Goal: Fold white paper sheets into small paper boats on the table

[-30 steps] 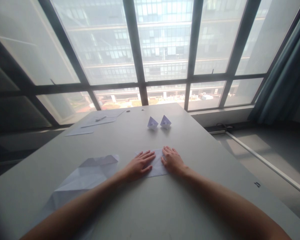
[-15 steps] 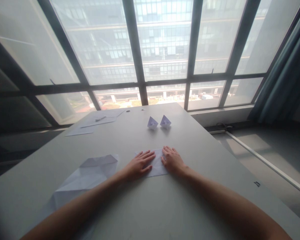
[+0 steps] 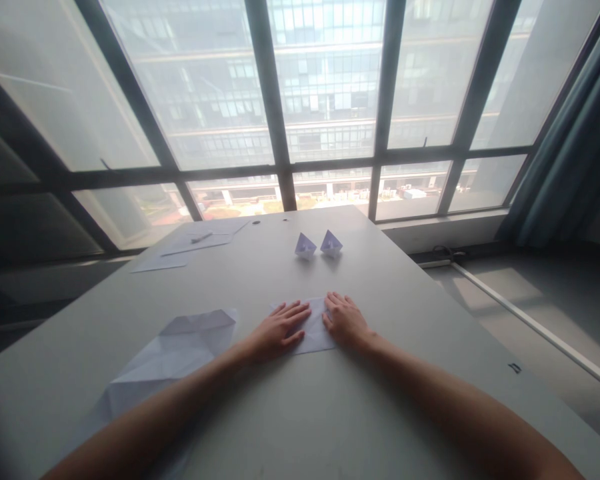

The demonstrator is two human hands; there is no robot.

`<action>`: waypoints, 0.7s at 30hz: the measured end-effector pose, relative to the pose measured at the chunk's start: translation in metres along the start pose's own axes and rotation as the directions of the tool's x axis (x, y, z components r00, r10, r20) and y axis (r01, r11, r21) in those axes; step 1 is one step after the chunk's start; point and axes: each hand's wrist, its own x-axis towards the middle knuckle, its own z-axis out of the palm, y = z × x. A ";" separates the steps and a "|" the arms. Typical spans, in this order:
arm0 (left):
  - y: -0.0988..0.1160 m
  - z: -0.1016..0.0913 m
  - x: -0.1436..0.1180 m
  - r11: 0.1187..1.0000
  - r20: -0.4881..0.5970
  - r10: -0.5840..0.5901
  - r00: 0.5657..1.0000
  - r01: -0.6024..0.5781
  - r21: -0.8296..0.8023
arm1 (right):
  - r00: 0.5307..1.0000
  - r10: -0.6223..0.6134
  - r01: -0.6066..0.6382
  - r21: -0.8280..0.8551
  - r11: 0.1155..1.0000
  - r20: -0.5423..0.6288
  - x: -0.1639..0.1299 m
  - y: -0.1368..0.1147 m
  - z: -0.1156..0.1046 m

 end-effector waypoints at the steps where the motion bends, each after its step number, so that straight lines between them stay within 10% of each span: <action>1: 0.000 0.000 0.000 1.000 -0.002 0.001 1.000 -0.001 0.000 | 1.000 0.002 -0.002 0.001 1.000 0.001 0.000 0.000 0.000; 21: 0.001 0.001 0.001 1.000 0.009 -0.003 1.000 0.003 -0.001 | 1.000 0.006 -0.006 0.000 1.000 0.001 0.000 0.001 0.001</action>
